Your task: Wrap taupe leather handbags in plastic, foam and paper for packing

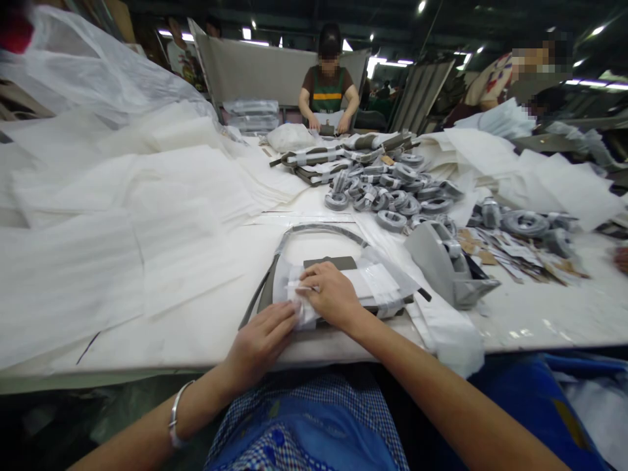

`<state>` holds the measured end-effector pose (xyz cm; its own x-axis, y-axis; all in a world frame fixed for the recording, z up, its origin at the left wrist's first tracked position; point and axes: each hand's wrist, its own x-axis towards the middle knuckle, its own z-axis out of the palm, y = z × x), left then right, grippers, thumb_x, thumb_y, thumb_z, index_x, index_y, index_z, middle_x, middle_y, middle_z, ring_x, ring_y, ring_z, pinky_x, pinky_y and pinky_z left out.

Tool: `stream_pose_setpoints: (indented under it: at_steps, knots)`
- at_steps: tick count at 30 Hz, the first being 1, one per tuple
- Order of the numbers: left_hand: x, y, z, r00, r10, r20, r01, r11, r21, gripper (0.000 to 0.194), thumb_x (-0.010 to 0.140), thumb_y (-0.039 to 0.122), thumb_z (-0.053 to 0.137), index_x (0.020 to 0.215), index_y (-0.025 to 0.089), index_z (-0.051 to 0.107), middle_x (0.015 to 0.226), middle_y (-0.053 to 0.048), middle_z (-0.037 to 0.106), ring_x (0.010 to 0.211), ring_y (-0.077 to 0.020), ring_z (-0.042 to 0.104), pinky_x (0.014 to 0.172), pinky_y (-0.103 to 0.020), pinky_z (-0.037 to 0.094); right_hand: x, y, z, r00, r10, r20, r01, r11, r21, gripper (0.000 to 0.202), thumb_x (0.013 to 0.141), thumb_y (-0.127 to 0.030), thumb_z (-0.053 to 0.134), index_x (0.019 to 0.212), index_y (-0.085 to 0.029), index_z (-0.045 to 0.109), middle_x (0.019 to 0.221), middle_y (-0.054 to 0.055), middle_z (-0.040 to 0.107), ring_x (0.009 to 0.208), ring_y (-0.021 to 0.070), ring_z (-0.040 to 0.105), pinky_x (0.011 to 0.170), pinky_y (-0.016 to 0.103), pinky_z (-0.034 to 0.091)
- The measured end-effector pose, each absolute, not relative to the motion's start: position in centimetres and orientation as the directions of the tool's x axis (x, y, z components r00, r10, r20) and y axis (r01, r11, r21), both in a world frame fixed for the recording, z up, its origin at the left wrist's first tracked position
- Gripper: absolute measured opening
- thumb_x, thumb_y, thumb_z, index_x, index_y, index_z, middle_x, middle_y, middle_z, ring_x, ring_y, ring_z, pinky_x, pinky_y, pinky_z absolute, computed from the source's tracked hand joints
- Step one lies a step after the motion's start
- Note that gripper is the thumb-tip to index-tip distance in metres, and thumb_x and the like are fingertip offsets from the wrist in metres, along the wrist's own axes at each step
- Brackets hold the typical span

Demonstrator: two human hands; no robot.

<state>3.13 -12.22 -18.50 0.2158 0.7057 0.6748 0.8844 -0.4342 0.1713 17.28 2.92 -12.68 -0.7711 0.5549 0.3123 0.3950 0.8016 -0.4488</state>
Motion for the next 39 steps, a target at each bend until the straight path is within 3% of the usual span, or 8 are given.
stream_pose_setpoints:
  at_steps: [5,9,17,23,27,34,36,39]
  knots:
    - [3.0,-12.4,-18.3,0.130,0.746,0.653,0.855,-0.418,0.308,0.026,0.093,0.007,0.051,0.117,0.012,0.060,0.121,-0.013,0.066,0.118,-0.0209,0.060,0.107,-0.035,0.049,16.5,4.0,-11.6,-0.767,0.640,0.056,0.531,0.681,-0.504,0.009,0.082,-0.027,0.073,0.074,-0.024,0.074,0.087,-0.001,0.068,0.080,0.0154,0.062,0.071,0.027,0.042]
    - [3.0,-12.3,-18.1,0.132,0.782,0.610,0.886,-0.369,0.281,0.044,0.092,0.007,0.050,0.135,0.015,0.052,0.133,-0.015,0.059,0.121,-0.0228,0.058,0.103,-0.036,0.052,15.9,4.8,-11.3,-0.768,0.640,-0.009,0.572,0.680,-0.459,0.014,0.080,-0.035,0.075,0.074,-0.023,0.072,0.084,-0.001,0.066,0.074,0.0147,0.060,0.062,0.025,0.035]
    - [4.2,-11.6,-15.6,0.197,0.877,0.438,0.963,-0.257,0.083,0.052,0.086,0.002,0.046,0.137,0.005,0.051,0.137,-0.014,0.059,0.115,-0.0268,0.060,0.104,-0.038,0.051,15.0,5.5,-12.3,-0.730,0.677,0.096,0.608,0.707,-0.361,0.020,0.083,-0.040,0.073,0.080,-0.022,0.066,0.093,0.002,0.064,0.077,0.0158,0.060,0.062,0.025,0.035]
    - [4.3,-11.6,-16.5,0.213,0.847,0.487,0.966,-0.257,0.024,0.059,0.078,-0.002,0.044,0.137,0.005,0.051,0.138,-0.014,0.059,0.130,-0.0268,0.053,0.108,-0.039,0.048,15.5,6.2,-11.8,-0.703,0.681,0.206,0.566,0.711,-0.417,0.032,0.082,-0.026,0.074,0.110,-0.022,0.059,0.102,0.002,0.068,0.078,0.0149,0.062,0.069,0.026,0.044]
    - [3.5,-11.8,-17.2,0.241,0.827,0.509,0.953,-0.302,0.039,0.069,0.075,-0.002,0.043,0.143,0.009,0.044,0.141,-0.010,0.057,0.128,-0.0229,0.055,0.107,-0.036,0.049,21.4,7.4,-9.5,-0.654,0.677,0.337,0.476,0.715,-0.513,0.020,0.090,-0.025,0.064,0.110,-0.023,0.062,0.101,0.001,0.070,0.072,0.0121,0.063,0.074,0.025,0.049]
    - [2.6,-11.3,-18.5,0.263,0.779,0.569,0.943,-0.331,0.017,0.073,0.078,0.006,0.044,0.150,0.015,0.036,0.143,-0.008,0.055,0.127,-0.0234,0.057,0.106,-0.037,0.050,38.5,13.3,-5.3,-0.101,0.950,0.295,0.796,0.255,-0.549,0.018,0.087,-0.026,0.061,0.102,-0.018,0.067,0.114,0.012,0.069,0.105,0.0261,0.065,0.100,0.042,0.045]
    - [2.6,-11.4,-18.6,0.279,0.776,0.565,0.945,-0.328,-0.015,0.073,0.079,0.007,0.045,0.151,0.014,0.034,0.144,-0.007,0.054,0.127,-0.0233,0.057,0.105,-0.037,0.050,41.2,15.3,-5.3,-0.030,0.986,0.162,0.799,0.121,-0.589,0.010,0.086,-0.026,0.064,0.086,-0.017,0.069,0.093,0.012,0.073,0.096,0.0274,0.069,0.093,0.042,0.051]
    - [2.6,-11.3,-18.6,0.290,0.777,0.559,0.949,-0.310,-0.062,0.072,0.080,0.008,0.045,0.151,0.013,0.034,0.144,-0.008,0.054,0.127,-0.0234,0.057,0.104,-0.037,0.051,42.4,17.6,-5.9,-0.004,0.995,-0.097,0.751,-0.061,-0.658,0.026,0.088,-0.031,0.064,0.068,-0.016,0.066,0.069,0.011,0.072,0.072,0.0246,0.072,0.075,0.038,0.058]
